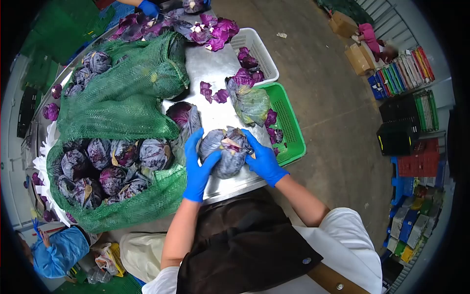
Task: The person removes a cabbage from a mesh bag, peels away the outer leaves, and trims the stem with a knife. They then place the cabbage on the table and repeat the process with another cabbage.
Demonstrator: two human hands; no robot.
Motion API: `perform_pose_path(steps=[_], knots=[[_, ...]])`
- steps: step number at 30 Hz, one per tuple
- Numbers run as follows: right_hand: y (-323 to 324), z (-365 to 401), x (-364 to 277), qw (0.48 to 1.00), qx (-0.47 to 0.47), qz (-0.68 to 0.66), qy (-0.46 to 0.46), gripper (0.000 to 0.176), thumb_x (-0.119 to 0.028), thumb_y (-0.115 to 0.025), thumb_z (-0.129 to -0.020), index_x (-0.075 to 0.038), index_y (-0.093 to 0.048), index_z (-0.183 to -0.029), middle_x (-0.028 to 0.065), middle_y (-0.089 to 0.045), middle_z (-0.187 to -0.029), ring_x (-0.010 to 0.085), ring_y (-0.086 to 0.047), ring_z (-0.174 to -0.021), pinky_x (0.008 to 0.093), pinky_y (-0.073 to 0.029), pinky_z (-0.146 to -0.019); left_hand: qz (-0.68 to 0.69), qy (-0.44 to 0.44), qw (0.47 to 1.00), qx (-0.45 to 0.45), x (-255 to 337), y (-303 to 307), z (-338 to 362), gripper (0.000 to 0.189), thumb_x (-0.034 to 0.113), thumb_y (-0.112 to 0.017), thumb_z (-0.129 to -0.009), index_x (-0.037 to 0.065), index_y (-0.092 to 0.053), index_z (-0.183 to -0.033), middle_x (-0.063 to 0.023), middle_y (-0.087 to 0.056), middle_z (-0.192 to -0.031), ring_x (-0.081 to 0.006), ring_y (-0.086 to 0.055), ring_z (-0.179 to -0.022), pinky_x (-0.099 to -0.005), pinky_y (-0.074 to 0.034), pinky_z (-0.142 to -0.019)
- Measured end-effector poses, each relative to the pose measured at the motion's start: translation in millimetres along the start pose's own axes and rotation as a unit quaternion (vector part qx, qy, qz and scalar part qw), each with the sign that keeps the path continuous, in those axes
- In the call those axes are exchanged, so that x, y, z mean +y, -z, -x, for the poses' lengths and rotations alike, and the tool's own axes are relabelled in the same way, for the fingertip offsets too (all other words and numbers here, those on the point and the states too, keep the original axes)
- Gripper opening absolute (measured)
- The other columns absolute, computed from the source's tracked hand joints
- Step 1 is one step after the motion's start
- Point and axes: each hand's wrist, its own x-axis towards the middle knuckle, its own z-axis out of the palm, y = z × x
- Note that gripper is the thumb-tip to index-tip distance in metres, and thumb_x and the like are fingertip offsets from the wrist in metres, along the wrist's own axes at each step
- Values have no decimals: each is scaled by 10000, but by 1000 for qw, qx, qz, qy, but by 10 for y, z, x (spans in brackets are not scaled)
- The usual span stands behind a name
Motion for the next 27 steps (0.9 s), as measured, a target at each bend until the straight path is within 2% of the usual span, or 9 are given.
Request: perform_pose_path(steps=[3, 11, 12, 15, 16, 19, 21, 23, 27], knots=[[-51, -37, -3, 998, 36, 38, -28, 773, -125, -656, -801, -286, -355, -1495, 146, -607, -685, 298, -630, -610, 413, -497, -601, -258, -47, 965, -20, -199, -164, -115, 745, 258, -847, -673, 67, -539, -1324, -209, -498, -1296, -374, -449, -1244, -438, -345, -1084], [-88, -389, 482, 992, 13, -31, -125, 708, -218, -662, -802, -255, -421, -1466, 150, -644, -762, 296, -637, -689, 415, -504, -673, -195, -57, 979, 16, -226, -6, 118, 789, 191, -855, -653, 32, -490, -1334, -193, -489, -1301, -348, -455, -1240, -421, -343, -1086], [-76, -463, 674, 990, 14, -86, -106, 679, -231, -654, -809, -230, -443, -1454, 189, -670, -879, 325, -663, -797, 406, -509, -724, -192, -36, 980, 44, -390, 87, 238, 819, 192, -866, -642, -10, -447, -1316, -167, -484, -1275, -314, -463, -1218, -401, -353, -1073], [39, -375, 399, 995, -18, -16, -98, 676, -238, -645, -808, -229, -440, -1452, 223, -671, -970, 358, -668, -859, 412, -516, -740, -189, 52, 980, 15, -311, 346, 424, 822, 222, -868, -676, -23, -397, -1303, -145, -469, -1236, -267, -461, -1184, -384, -368, -1055], [-37, -394, 404, 999, 12, -7, -49, 671, -242, -635, -808, -233, -438, -1449, 236, -668, -957, 368, -662, -853, 436, -515, -730, -204, 41, 978, 23, -253, 354, 429, 819, 233, -868, -681, -28, -399, -1300, -151, -474, -1234, -275, -468, -1182, -387, -372, -1051], [160, -399, -110, 989, -58, 38, -127, 670, -245, -628, -806, -203, -437, -1447, 255, -657, -1000, 380, -651, -862, 455, -512, -729, -263, -39, 961, 78, 143, 23, 90, 804, 290, -859, -685, -10, -444, -1304, -216, -485, -1262, -350, -504, -1168, -424, -404, -1025], [-102, -436, 260, 996, 30, -24, -77, 652, -208, -640, -796, -137, -462, -1419, 184, -665, -869, 315, -650, -742, 420, -509, -683, -379, -19, 924, -36, 179, -84, -57, 785, 310, -846, -680, 35, -490, -1322, -268, -468, -1300, -417, -495, -1189, -465, -408, -1024], [-297, -492, 571, 984, 80, -127, -98, 634, -186, -647, -791, -100, -478, -1396, 140, -650, -813, 270, -635, -693, 396, -505, -662, -415, -33, 909, -27, 164, -100, 3, 780, 314, -845, -667, 62, -511, -1326, -273, -464, -1318, -432, -483, -1206, -478, -402, -1034], [40, -622, 823, 906, 90, -222, -350, 522, -168, -646, -812, -52, -536, -1309, 103, -647, -923, 217, -618, -765, 367, -510, -691, -349, -61, 935, -17, 83, 159, 315, 789, 283, -853, -670, 64, -506, -1344, -242, -452, -1356, -411, -467, -1249, -455, -385, -1065]])
